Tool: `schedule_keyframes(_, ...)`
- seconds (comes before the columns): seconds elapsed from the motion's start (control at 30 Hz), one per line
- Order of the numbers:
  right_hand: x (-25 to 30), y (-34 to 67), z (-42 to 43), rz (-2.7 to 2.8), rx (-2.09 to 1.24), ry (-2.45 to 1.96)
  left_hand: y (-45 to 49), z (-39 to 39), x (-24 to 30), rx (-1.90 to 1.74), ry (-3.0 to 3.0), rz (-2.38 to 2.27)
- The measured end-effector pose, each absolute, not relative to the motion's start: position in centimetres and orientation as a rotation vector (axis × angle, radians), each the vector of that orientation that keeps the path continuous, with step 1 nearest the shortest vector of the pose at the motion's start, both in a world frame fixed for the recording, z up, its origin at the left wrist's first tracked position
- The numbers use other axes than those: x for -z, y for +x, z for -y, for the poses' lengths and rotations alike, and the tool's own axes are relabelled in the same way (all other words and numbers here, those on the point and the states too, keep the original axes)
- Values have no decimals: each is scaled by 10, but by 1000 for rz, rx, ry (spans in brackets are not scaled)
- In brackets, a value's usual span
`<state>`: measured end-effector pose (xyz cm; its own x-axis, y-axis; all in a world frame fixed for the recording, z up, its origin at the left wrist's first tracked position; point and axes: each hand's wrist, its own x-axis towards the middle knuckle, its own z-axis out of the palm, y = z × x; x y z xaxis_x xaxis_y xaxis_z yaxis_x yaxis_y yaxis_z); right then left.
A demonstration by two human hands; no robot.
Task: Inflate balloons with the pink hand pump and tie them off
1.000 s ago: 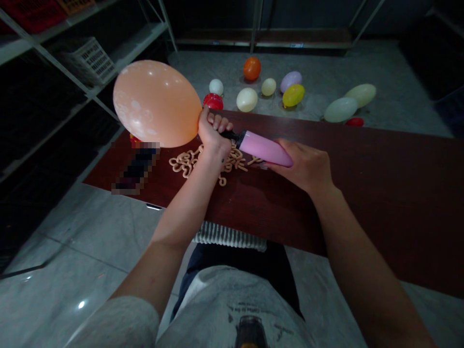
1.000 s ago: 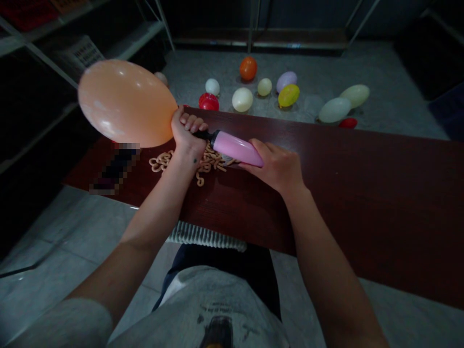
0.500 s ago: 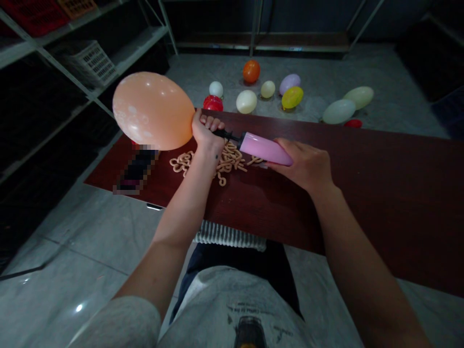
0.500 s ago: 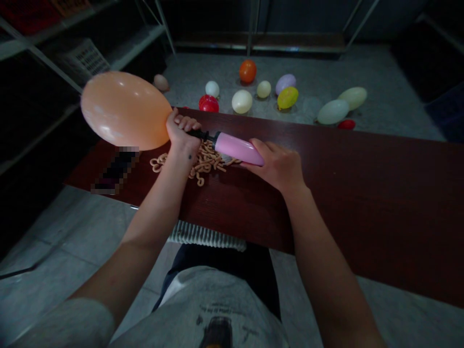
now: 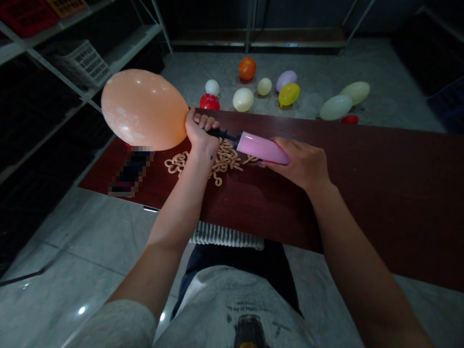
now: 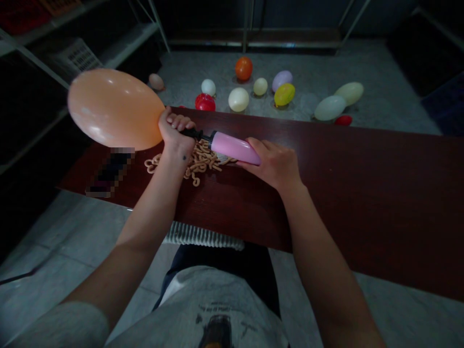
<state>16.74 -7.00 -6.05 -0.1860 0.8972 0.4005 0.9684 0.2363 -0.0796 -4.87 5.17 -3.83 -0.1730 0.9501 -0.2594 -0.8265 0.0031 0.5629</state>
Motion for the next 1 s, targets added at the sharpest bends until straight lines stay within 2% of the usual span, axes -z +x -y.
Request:
schedule_keyframes(0.6, 62, 165, 70, 2156, 199, -1761, -31, -42, 42, -1639, 282, -552)
schedule_keyframes(1.0, 57, 160, 71, 2171, 207, -1765, -26, -38, 37, -1606, 229, -612)
